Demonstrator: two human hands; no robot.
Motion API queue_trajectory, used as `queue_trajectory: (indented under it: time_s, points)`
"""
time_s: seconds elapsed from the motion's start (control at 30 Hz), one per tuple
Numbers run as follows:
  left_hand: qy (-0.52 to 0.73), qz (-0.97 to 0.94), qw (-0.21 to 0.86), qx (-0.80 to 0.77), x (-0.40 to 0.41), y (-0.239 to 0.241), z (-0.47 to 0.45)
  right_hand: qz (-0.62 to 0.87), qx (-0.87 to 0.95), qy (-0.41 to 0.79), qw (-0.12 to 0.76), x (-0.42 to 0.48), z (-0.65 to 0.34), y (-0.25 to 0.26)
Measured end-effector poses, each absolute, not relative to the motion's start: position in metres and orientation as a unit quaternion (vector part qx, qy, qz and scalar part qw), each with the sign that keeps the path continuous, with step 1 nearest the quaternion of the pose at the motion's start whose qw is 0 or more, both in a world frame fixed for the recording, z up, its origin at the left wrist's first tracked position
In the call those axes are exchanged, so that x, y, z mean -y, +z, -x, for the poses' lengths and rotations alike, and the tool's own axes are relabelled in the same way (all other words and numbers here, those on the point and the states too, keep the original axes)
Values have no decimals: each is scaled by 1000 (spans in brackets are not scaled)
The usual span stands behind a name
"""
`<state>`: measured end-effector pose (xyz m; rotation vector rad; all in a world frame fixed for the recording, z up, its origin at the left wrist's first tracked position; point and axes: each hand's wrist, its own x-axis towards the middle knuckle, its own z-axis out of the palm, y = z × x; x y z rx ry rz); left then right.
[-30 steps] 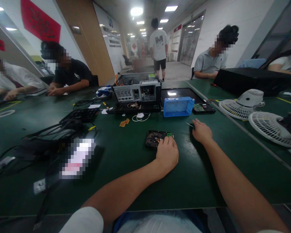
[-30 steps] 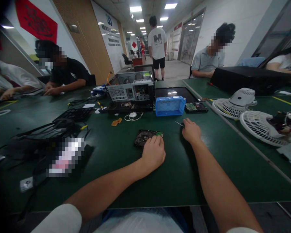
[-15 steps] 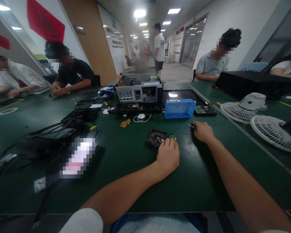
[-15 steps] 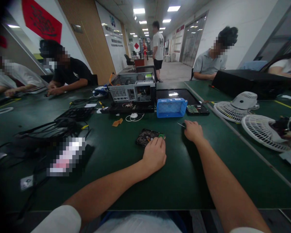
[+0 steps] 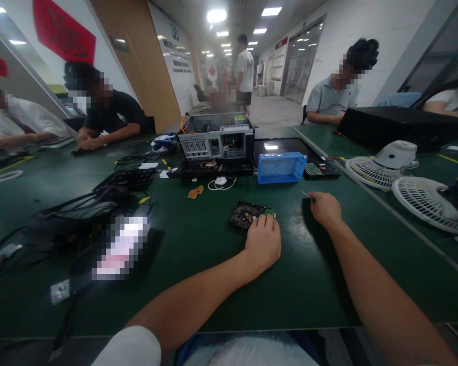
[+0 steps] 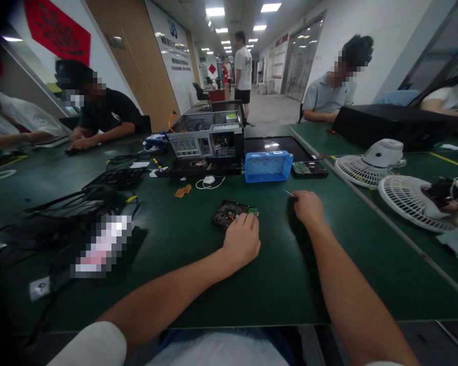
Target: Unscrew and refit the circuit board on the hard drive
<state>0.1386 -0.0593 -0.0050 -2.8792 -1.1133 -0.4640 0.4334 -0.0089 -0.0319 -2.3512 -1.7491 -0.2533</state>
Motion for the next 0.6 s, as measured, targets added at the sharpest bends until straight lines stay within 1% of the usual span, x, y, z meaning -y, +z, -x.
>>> queue_trajectory:
  time_s: [0.2,0.37,0.6]
  points:
    - [-158,920,32,359,58,-10,-140,835,523,-95,142,15,-446,-23]
    - [-162,918,50,358,59,-13,-140,837,530,-73,115,18,-452,-24]
    - [-168,917,57,357,58,-12,-140,812,571,-79,93,10,-445,-31]
